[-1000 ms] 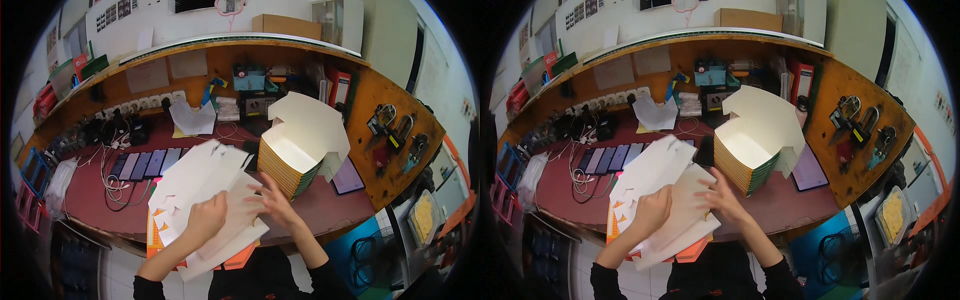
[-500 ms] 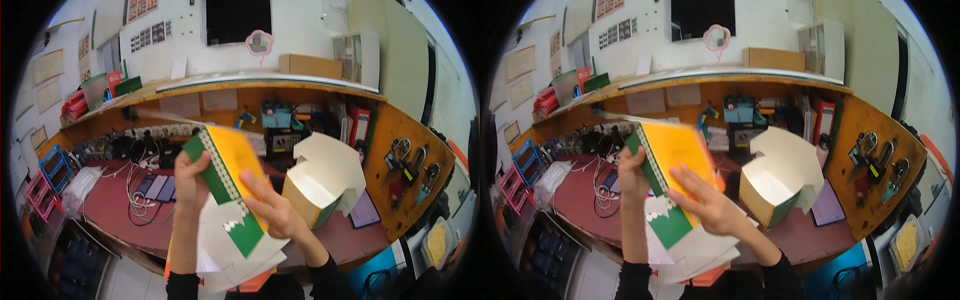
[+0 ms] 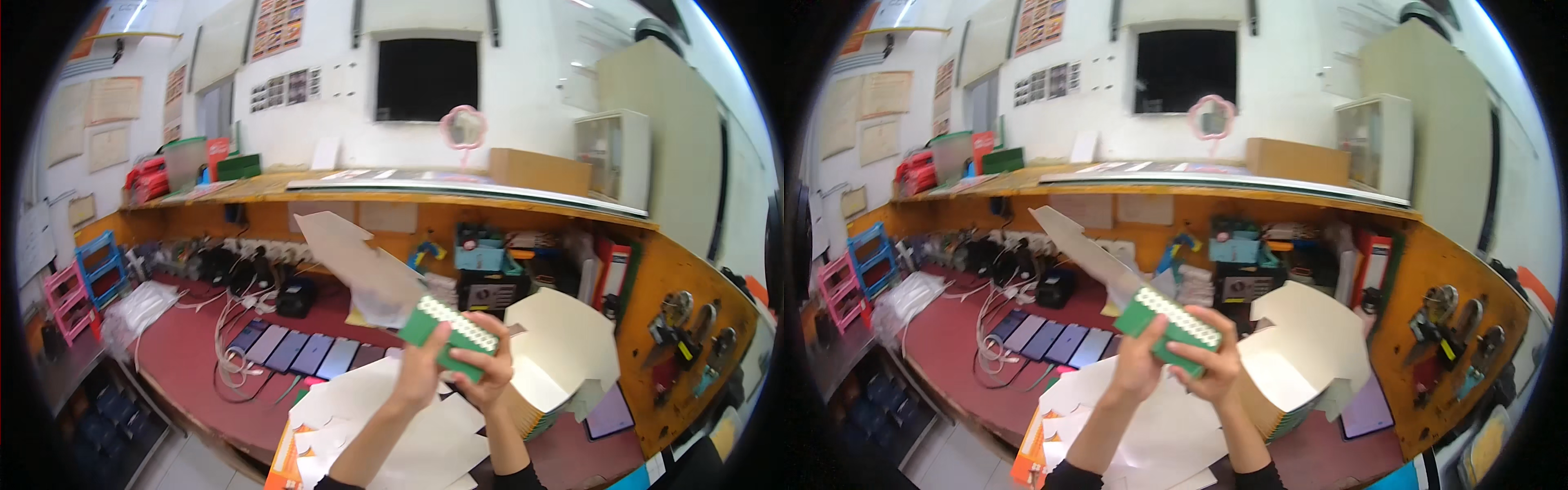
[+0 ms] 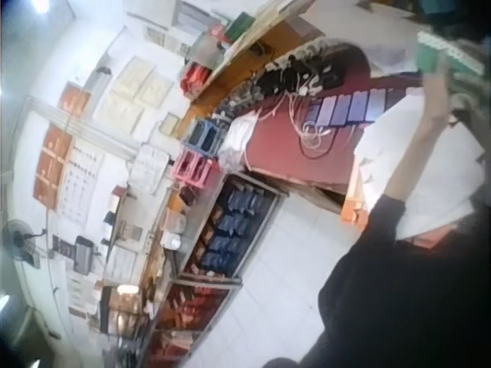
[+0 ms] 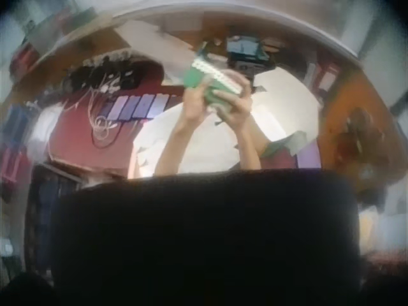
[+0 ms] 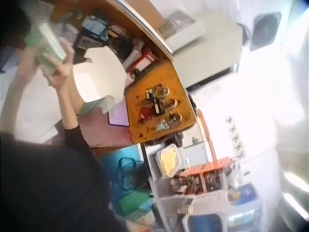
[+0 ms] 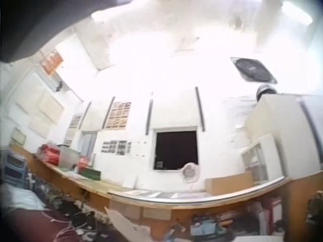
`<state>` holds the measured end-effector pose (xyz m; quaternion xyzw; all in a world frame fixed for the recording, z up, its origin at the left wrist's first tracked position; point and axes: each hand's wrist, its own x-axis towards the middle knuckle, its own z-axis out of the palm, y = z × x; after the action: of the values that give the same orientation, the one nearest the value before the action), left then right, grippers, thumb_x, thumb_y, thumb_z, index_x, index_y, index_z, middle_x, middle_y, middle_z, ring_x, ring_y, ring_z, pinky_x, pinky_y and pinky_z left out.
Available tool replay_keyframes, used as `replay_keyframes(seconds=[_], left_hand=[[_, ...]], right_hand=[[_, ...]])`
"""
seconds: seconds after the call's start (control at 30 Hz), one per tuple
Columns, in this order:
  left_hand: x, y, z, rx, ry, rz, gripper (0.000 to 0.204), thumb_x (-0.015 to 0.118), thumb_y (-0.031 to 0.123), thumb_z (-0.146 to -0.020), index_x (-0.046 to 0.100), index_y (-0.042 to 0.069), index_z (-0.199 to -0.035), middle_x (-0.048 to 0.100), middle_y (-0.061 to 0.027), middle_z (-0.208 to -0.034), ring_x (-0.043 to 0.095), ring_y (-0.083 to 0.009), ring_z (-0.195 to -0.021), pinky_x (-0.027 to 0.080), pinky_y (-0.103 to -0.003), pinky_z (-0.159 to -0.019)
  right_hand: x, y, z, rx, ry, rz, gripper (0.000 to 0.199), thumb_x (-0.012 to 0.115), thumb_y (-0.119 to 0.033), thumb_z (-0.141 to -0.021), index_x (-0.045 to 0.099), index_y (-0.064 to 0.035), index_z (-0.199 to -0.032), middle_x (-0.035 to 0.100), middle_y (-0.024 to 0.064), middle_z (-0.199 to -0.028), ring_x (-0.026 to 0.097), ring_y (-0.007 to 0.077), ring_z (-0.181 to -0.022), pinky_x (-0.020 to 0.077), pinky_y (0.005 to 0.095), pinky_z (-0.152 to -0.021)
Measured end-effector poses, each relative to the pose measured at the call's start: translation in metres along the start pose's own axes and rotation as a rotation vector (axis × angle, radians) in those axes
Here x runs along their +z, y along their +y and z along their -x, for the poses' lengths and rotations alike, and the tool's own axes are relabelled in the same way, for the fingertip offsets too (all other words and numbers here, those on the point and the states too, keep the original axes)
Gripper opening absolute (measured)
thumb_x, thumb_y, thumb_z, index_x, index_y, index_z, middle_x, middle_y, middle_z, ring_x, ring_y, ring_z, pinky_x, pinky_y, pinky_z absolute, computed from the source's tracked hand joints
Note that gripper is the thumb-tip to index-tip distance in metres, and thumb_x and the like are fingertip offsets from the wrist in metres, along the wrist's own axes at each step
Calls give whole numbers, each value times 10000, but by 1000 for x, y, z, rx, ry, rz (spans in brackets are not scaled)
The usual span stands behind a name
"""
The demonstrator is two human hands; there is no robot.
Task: The person writes on a receipt with a pen, then folds cardboard blanks into takeaway boxes by hand and stacks them together.
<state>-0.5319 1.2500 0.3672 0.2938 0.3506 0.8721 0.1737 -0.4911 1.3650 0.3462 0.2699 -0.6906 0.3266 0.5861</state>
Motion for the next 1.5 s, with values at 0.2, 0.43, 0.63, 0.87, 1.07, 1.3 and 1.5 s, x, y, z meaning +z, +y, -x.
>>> replay_keyframes(seconds=[0.2, 0.43, 0.63, 0.87, 1.07, 1.3, 1.5], left_hand=[[-13, -10, -24, 216, -272, -423, 382, 498, 335, -885, 507, 13, -1091, 547, -67, -991, 521, -167, -909, 417, -289, -806], [-18, 40, 2, 96, -391, -181, 423, 604, 289, -826, 511, 9, -1130, 563, -67, -1058, 514, -132, -957, 432, -279, -816], [-19, 10, -5, 470, -167, -656, 314, 553, 235, -855, 534, 0, -1062, 580, -93, -984, 539, -197, -898, 417, -328, -818], [-18, -38, -19, 1415, 227, -1377, 297, 515, 220, -876, 502, 8, -1085, 574, -132, -930, 536, -234, -836, 411, -327, -773], [-7, 27, 9, 235, -307, 31, 391, 553, 188, -853, 448, 0, -1180, 546, -70, -1100, 498, -149, -984, 376, -271, -884], [-63, 47, -20, 170, -1042, -644, 739, 772, 43, -596, 415, 21, -1243, 532, -91, -1163, 474, -179, -1091, 351, -306, -931], [-49, 29, -34, -304, -1052, -739, 529, 647, 149, -735, 420, 33, -1198, 604, -101, -1019, 549, -205, -1004, 430, -364, -863]], right_hand=[[-3, -12, -5, 260, -53, 190, 714, 689, -109, -650, 362, -128, -1285, 413, 173, -1254, 423, 320, -1141, 313, 402, -982], [-1, -2, -7, 60, -14, 567, 554, 664, 14, -695, 458, -20, -1209, 510, 153, -1202, 519, 302, -1079, 426, 359, -896], [4, -13, 10, 279, 66, 272, 631, 636, 86, -682, 404, -27, -1258, 493, 128, -1220, 512, 237, -1084, 447, 340, -873], [11, -12, 25, 536, 152, 7, 640, 630, -47, -762, 310, 6, -1314, 415, 152, -1264, 446, 227, -1137, 415, 349, -901], [-23, 24, 12, 596, -32, -477, 840, 423, -587, -833, 194, 21, -1366, 319, 163, -1350, 340, 240, -1225, 239, 350, -1020], [-97, 39, 19, 685, 251, -493, 515, 486, -329, -872, 324, -41, -1266, 390, 125, -1252, 403, 209, -1147, 316, 320, -947], [-109, 44, 13, 555, -146, 81, 269, 503, -207, -840, 525, -75, -1074, 459, 109, -1141, 479, 221, -1043, 405, 327, -847]])
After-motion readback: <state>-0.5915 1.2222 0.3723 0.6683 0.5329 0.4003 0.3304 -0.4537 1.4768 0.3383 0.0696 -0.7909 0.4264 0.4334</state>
